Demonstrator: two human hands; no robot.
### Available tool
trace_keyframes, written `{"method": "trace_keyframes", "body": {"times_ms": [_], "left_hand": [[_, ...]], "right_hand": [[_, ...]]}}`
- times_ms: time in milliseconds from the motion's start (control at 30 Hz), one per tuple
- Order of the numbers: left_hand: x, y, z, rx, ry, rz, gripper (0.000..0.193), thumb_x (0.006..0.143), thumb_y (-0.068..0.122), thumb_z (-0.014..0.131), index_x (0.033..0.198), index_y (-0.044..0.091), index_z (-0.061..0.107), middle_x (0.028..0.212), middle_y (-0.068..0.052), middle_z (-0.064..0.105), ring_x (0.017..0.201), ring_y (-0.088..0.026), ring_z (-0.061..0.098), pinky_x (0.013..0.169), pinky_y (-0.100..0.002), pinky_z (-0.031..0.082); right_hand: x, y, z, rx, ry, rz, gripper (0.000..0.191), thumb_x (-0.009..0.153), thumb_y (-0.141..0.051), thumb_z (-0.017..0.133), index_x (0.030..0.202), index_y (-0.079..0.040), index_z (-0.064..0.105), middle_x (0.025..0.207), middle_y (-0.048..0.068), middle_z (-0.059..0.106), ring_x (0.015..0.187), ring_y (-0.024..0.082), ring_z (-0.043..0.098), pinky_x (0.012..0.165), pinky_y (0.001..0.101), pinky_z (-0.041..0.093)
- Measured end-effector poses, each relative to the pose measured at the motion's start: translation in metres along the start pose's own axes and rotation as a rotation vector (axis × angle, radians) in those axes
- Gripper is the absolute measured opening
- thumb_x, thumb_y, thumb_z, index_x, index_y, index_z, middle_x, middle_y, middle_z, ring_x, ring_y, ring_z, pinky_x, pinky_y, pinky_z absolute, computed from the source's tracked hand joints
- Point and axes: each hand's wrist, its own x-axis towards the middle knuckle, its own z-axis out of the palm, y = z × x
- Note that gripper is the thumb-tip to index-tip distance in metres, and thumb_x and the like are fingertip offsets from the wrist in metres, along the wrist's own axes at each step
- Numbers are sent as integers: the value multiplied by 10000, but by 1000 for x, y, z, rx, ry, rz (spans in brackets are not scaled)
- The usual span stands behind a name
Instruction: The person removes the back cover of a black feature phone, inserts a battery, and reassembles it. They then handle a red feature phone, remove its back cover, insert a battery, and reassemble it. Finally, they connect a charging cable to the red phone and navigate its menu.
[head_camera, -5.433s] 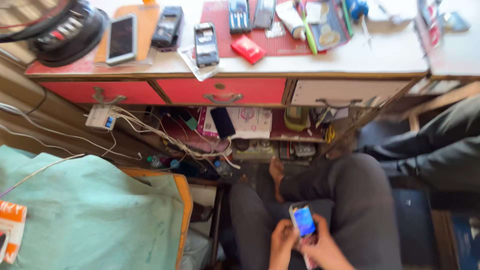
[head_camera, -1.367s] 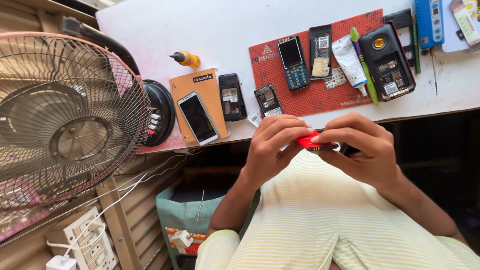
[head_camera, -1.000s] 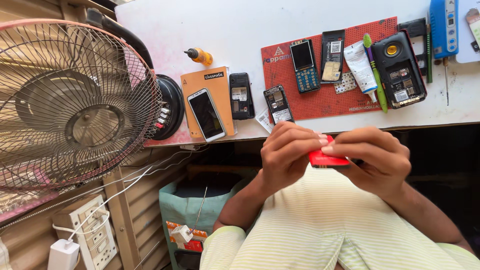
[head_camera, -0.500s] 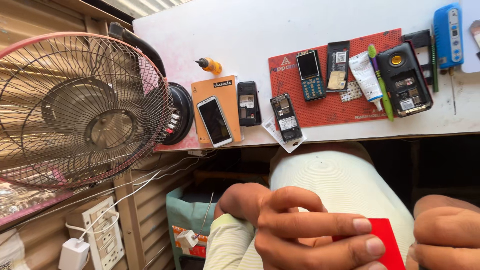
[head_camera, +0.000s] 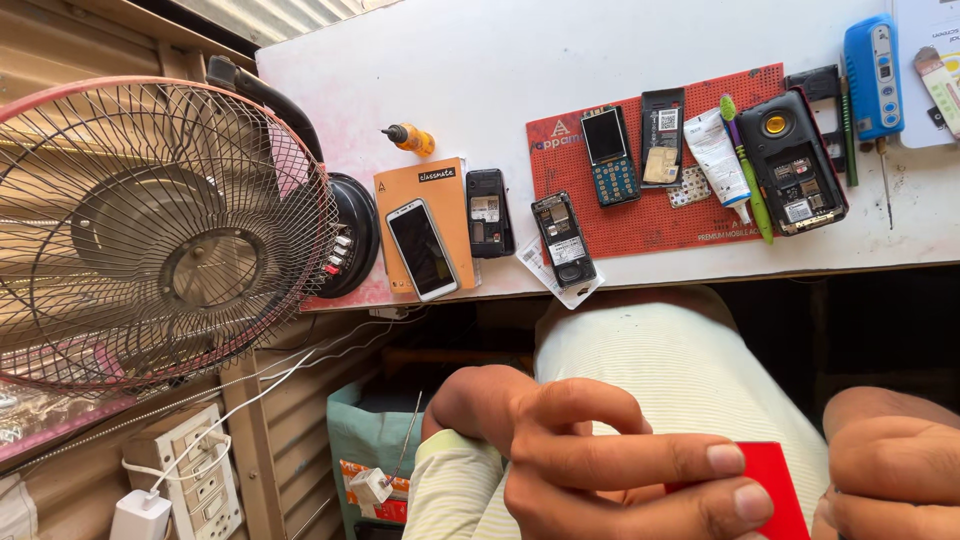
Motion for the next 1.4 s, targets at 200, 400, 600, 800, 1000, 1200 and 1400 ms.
{"method": "trace_keyframes", "body": {"times_ms": [200, 400, 600, 800, 1000, 1200, 1400], "left_hand": [[2, 3, 0, -24, 6, -45, 112, 970, 39, 734, 978, 148, 759, 1099, 95, 751, 988, -73, 776, 598, -225, 405], [3, 2, 0, -15, 9, -23, 124, 967, 29, 733, 964, 150, 757, 1094, 95, 752, 989, -70, 772, 599, -219, 399], [3, 1, 0, -14, 13, -13, 129, 960, 25, 741, 958, 153, 758, 1088, 97, 751, 987, -65, 769, 595, -220, 391], [11, 6, 0, -10, 24, -76, 85, 951, 69, 757, 954, 153, 769, 1044, 113, 764, 944, -52, 775, 600, -224, 404], [9, -34, 0, -77, -117, -46, 121, 971, 106, 738, 1091, 120, 736, 1099, -20, 740, 1018, -172, 735, 784, -300, 508], [-14, -76, 35, -188, -86, -399, 236, 946, 65, 800, 1152, 115, 696, 1172, 4, 727, 1029, -161, 722, 864, -299, 535], [-36, -95, 58, -222, -69, -593, 268, 932, 58, 820, 1169, 104, 704, 1106, -26, 719, 951, -150, 724, 823, -269, 594]], "right_hand": [[2, -1, 0, -54, 25, -64, 266, 636, -49, 855, 633, -145, 607, 574, -24, 616, 530, 102, 671, 605, 291, 557], [4, -4, -3, -16, -10, -27, 263, 636, -69, 852, 640, -142, 599, 569, -26, 616, 524, 94, 671, 585, 288, 552], [-8, 4, 2, -44, 51, -86, 285, 653, -44, 867, 632, -148, 602, 565, -25, 613, 516, 99, 665, 592, 295, 554], [-1, -1, -4, -19, -30, -19, 218, 653, -90, 833, 658, -147, 623, 601, -34, 622, 532, 92, 667, 587, 281, 551], [89, -7, -16, -244, -243, 100, 218, 644, -329, 897, 789, -240, 762, 709, -19, 639, 603, 193, 635, 583, 355, 497], [163, 18, 29, -102, 375, 19, 280, 787, -28, 863, 1032, -13, 728, 954, 145, 688, 755, 159, 667, 649, 245, 525], [156, 58, 44, 198, 440, 244, 223, 879, -4, 832, 1068, 4, 713, 1038, 105, 671, 840, 115, 637, 732, 199, 520]]}}
